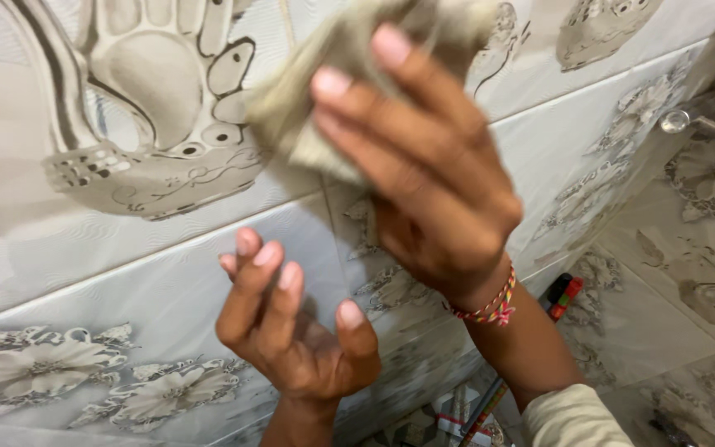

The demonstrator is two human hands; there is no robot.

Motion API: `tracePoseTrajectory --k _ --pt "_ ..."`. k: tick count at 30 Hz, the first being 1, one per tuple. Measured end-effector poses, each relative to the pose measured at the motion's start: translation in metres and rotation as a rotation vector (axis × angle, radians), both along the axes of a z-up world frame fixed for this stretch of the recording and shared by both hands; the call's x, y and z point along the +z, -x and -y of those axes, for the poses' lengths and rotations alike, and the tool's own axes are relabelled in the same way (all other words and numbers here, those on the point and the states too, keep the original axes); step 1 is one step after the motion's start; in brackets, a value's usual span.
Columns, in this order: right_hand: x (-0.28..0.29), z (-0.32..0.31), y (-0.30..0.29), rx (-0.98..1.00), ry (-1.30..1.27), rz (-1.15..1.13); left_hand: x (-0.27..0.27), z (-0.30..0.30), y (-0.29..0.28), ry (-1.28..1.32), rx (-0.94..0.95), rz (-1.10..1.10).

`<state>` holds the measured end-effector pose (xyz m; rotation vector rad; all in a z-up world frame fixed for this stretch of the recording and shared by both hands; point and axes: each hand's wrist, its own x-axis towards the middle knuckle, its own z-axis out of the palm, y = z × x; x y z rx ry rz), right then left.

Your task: The person wipes tiled bathroom walls using a cloth, moving the cloth across floral patterns and along grout lines.

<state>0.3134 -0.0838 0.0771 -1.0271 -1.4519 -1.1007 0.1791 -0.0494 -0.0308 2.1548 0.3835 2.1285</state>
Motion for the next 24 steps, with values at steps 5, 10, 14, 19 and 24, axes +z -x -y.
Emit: tracePoseTrajectory --k 5,10,14,19,24 --pt "-0.031 0.022 -0.012 0.043 0.176 0.092 0.002 0.005 -0.010 0.018 -0.024 0.038" --pt "-0.048 0.026 -0.045 -0.017 0.082 -0.004 0.009 0.008 -0.019 -0.040 0.021 -0.077" --pt "-0.028 0.024 -0.053 -0.034 -0.010 -0.051 0.014 0.011 -0.030 -0.071 -0.002 -0.104" --pt "0.004 0.024 -0.033 -0.047 -0.048 -0.114 0.013 0.011 -0.038 -0.109 0.045 -0.105" --pt "0.001 0.028 -0.032 0.032 0.035 0.050 0.008 0.011 -0.041 -0.123 0.085 -0.096"
